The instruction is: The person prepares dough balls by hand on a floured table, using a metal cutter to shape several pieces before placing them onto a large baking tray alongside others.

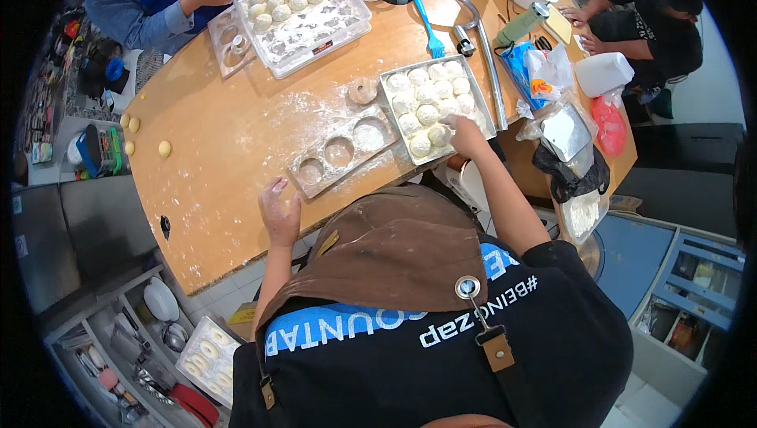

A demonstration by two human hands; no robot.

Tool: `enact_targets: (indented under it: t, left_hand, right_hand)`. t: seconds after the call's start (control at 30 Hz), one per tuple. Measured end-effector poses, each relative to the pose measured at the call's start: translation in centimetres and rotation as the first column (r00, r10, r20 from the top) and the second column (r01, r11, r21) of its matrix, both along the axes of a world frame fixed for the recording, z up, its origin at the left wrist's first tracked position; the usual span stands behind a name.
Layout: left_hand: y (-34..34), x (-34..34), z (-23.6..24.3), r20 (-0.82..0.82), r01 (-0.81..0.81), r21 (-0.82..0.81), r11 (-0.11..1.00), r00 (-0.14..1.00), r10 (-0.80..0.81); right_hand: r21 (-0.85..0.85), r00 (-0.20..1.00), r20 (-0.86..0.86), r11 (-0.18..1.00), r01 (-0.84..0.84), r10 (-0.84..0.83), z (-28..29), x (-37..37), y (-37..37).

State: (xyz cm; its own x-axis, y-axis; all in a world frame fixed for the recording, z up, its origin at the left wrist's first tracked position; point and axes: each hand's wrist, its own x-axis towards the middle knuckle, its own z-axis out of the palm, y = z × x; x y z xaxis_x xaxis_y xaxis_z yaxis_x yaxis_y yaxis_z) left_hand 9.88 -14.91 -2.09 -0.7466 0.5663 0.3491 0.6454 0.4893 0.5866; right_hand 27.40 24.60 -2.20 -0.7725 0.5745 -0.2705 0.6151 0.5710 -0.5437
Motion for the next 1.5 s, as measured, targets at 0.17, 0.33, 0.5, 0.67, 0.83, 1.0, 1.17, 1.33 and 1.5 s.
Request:
enact_targets:
  t: [0.17,0.33,0.5,0.67,0.83,1.0,1.17,1.33,1.5]
  left_hand:
    - [-2.5,-2.4,-0.4,0.049,-0.035,0.028,0.999,0.998,0.034]
    - [-4.3,-3.3,0.2,0.055,-0.031,0.000,1.000,0.998,0.031]
    - [-5.6,-3.5,-0.1,0.065,-0.033,0.000,0.999,0.997,0.033]
    - [-6.6,-3.7,-0.4,0.046,-0.047,-0.008,0.999,0.998,0.047]
    - [-7.6,-3.8,-0.1,0.061,-0.129,0.017,0.991,0.990,0.128]
    - [-8.7,-3.3,-0.4,0.095,-0.160,0.019,0.987,0.983,0.157]
    - [-8.8,-3.3,-0.8,0.096,-0.157,0.016,0.987,0.983,0.155]
    - [-8.2,-3.6,-0.6,0.101,-0.122,0.028,0.992,0.988,0.119]
    - [-7.6,-3.8,-0.5,0.089,-0.097,0.017,0.995,0.992,0.095]
  right_hand:
    - [0.191,0.959,0.270,0.972,-0.139,0.084,-0.3,-1.1,-4.2]
    - [0.143,0.992,0.021,0.982,-0.126,0.125,-2.2,-0.2,-0.6]
    - [0.230,0.989,0.140,0.973,0.016,-0.050,-1.4,1.9,3.8]
    - [0.330,0.856,0.480,0.944,0.024,-0.190,-2.3,0.7,3.0]
    - [0.408,0.874,0.391,0.906,0.115,-0.287,-3.7,0.3,2.4]
    - [0.163,0.914,0.373,0.981,0.104,-0.159,-2.8,0.7,3.0]
    - [-0.011,0.970,0.175,0.985,0.173,-0.168,-2.1,1.3,3.6]
    - [0.027,0.988,0.027,0.988,0.153,-0.154,-2.6,1.1,1.2]
    - [0.213,0.958,0.270,0.965,-0.155,0.094,-1.7,-1.6,-3.6]
